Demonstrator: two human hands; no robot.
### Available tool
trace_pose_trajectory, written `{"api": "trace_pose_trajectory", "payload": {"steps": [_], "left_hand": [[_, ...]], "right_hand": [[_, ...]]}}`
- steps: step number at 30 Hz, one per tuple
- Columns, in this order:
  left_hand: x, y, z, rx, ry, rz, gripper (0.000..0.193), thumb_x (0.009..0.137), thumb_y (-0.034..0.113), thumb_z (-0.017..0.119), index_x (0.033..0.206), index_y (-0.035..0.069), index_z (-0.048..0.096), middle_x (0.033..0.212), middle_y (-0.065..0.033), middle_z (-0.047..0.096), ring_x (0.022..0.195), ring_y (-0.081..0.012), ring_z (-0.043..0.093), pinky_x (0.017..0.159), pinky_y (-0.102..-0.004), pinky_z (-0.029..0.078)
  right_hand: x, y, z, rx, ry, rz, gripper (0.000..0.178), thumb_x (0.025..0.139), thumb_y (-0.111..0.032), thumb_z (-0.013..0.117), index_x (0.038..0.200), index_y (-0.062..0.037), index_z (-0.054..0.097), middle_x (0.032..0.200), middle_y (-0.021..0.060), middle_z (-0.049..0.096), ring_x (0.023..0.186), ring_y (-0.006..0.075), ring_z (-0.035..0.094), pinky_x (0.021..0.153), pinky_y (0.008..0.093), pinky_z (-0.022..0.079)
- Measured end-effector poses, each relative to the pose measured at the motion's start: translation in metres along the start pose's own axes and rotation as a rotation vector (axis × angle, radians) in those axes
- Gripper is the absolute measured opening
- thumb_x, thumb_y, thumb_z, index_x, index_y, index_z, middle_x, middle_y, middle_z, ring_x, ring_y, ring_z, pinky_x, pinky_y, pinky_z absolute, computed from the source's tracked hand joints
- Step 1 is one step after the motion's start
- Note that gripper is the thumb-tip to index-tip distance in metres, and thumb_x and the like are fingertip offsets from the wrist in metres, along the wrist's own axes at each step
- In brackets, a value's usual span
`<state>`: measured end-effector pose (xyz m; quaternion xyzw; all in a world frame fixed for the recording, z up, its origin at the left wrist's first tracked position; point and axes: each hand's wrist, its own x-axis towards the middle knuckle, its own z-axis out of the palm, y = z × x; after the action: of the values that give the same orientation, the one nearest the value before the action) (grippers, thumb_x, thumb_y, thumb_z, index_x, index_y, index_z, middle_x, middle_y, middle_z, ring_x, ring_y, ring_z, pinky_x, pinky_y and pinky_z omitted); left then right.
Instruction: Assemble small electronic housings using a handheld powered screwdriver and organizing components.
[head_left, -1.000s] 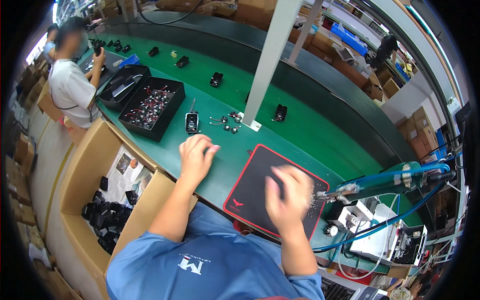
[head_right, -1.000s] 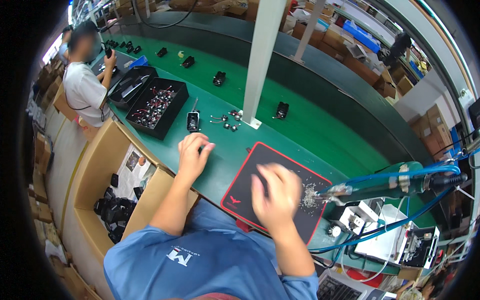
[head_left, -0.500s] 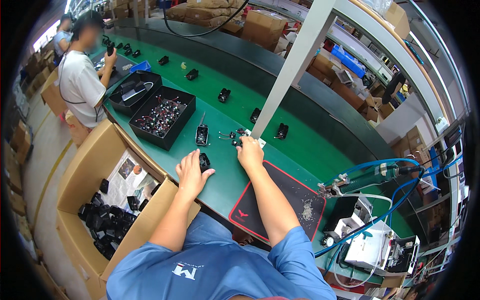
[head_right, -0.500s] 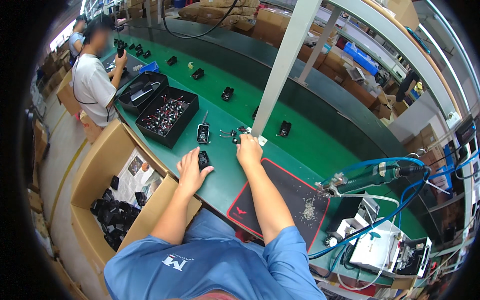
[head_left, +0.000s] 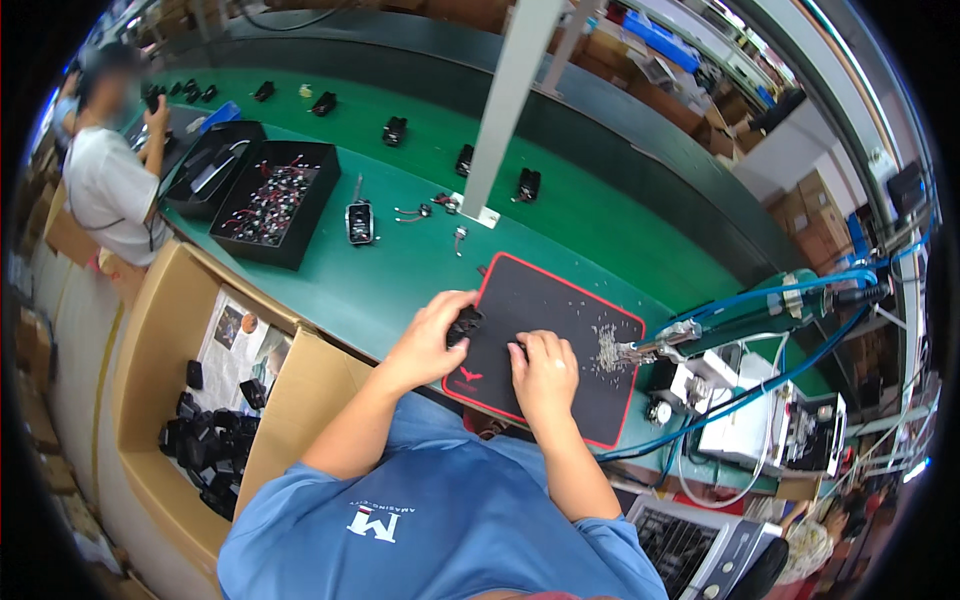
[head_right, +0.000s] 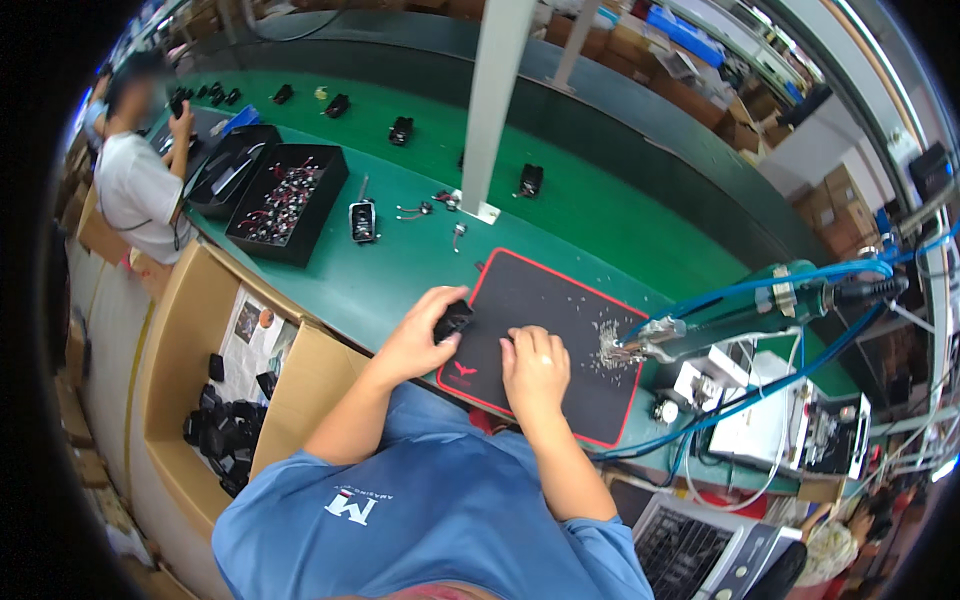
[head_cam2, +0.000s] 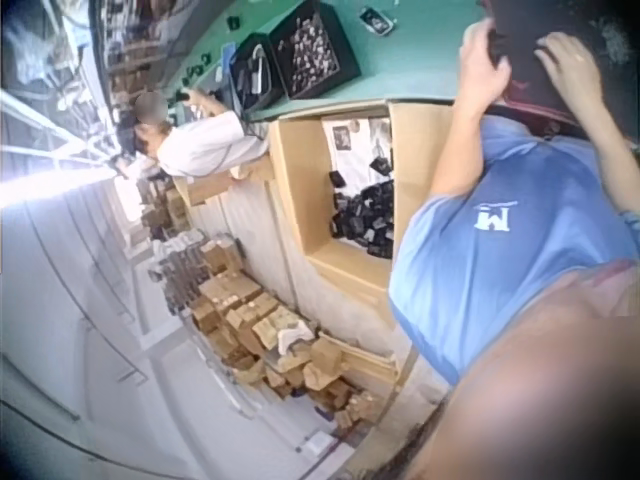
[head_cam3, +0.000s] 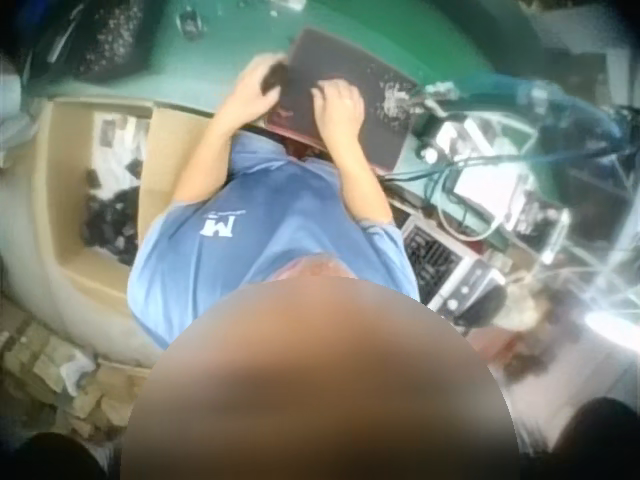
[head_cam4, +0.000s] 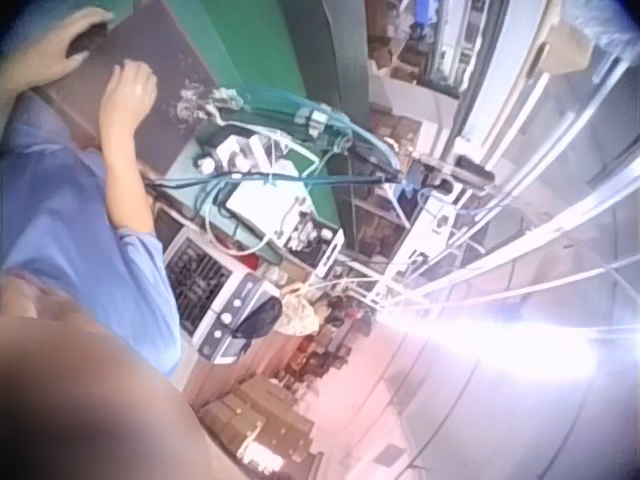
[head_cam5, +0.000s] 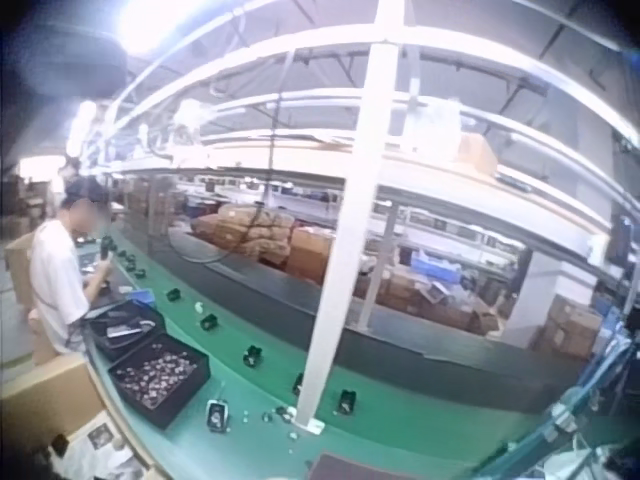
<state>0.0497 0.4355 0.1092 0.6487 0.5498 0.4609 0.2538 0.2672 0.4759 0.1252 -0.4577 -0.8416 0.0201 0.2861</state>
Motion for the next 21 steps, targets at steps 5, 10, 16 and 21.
{"api": "trace_pose_trajectory", "payload": {"steps": [5, 10, 16, 21], "left_hand": [[0.028, 0.023, 0.031, 0.096, -0.348, 0.167, 0.055, 0.077, 0.0, 0.078, 0.129, 0.006, 0.061, 0.124, -0.0126, 0.059, 0.12, -0.0359, 0.058, 0.101, -0.0453, 0.045], [0.054, 0.029, 0.048, 0.355, -0.622, 0.446, 0.065, 0.075, -0.008, 0.066, 0.135, 0.017, 0.067, 0.142, -0.0096, 0.054, 0.136, -0.0313, 0.049, 0.108, -0.0497, 0.037], [0.036, 0.029, 0.036, 0.117, -0.47, 0.191, 0.078, 0.081, 0.001, 0.072, 0.154, 0.018, 0.051, 0.16, -0.0151, 0.04, 0.147, -0.0392, 0.039, 0.12, -0.0552, 0.03], [0.004, 0.029, 0.065, 0.309, -0.251, 0.155, 0.105, 0.067, 0.036, 0.094, 0.157, 0.014, 0.044, 0.153, -0.0109, 0.045, 0.14, -0.0319, 0.045, 0.112, -0.0514, 0.031]], "right_hand": [[-0.058, 0.013, -0.036, -0.088, 0.033, 0.156, 0.02, 0.083, -0.02, 0.083, 0.098, -0.0108, 0.073, 0.095, 0.0053, 0.069, 0.084, 0.0282, 0.062, 0.075, 0.0418, 0.052], [-0.08, 0.026, -0.031, -0.02, 0.069, 0.225, 0.024, 0.083, -0.021, 0.084, 0.101, -0.0091, 0.073, 0.098, 0.0069, 0.067, 0.085, 0.0294, 0.061, 0.075, 0.0412, 0.051], [-0.08, 0.032, -0.06, 0.015, -0.087, 0.179, 0.042, 0.081, -0.014, 0.082, 0.121, -0.0084, 0.072, 0.12, 0.0047, 0.068, 0.103, 0.0294, 0.057, 0.09, 0.0446, 0.045], [-0.083, 0.046, -0.047, 0.146, -0.061, 0.152, 0.032, 0.08, -0.01, 0.083, 0.111, -0.0069, 0.074, 0.113, 0.0061, 0.073, 0.104, 0.0269, 0.063, 0.089, 0.0406, 0.048]]}}
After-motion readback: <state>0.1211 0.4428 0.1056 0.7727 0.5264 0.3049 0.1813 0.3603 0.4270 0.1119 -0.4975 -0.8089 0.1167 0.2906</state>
